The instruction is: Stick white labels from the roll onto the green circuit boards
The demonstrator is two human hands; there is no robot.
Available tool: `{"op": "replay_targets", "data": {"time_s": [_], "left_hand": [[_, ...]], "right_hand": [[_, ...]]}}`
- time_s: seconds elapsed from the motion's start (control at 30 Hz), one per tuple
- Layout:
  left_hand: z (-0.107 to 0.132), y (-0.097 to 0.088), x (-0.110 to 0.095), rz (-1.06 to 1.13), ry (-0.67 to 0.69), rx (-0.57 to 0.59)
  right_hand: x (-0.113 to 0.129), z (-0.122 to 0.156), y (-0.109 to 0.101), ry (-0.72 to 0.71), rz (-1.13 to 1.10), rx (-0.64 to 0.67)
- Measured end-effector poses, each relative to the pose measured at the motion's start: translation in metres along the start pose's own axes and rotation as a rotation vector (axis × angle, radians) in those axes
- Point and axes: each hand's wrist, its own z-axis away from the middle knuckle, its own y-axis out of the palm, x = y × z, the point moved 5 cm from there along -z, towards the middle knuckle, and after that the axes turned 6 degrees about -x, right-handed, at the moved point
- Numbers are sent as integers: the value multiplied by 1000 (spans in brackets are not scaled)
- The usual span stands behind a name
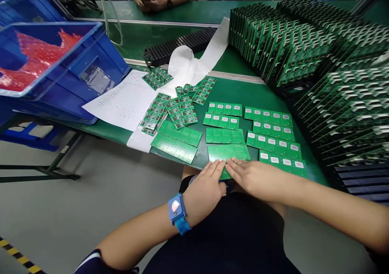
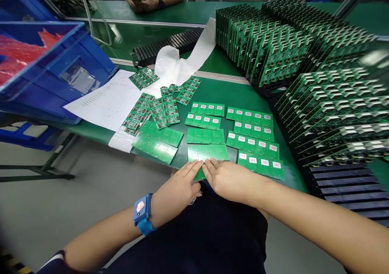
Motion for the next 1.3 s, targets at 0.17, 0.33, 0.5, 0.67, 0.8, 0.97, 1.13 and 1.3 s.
{"op": "replay_targets", "data": {"time_s": [0.17,0.33,0.5,0.67,0.8,0.97,1.13,1.3], "left_hand": [[0,-10,6,78,10,54],[3,-13,9,170,14,95],[12,-20,12,292,3,9],[40,-45,27,549,-130,-185],[59,-34,43,677,-561,-244],[50,-11,36,897,-737,-370],[35,-14,23,951,-607,-415],[29,-23,11,884,-411,-344]], "right_hand": [[-11,-2,-7,63,-103,65],[-20,-1,-8,133,-261,133],[-14,6,-10,169,-220,-29],[12,12,5,259,-15,-143],[20,14,15,366,43,-173],[7,21,-12,633,-210,-318],[8,6,-33,716,-654,-448],[6,-15,-37,680,-761,-489]]}}
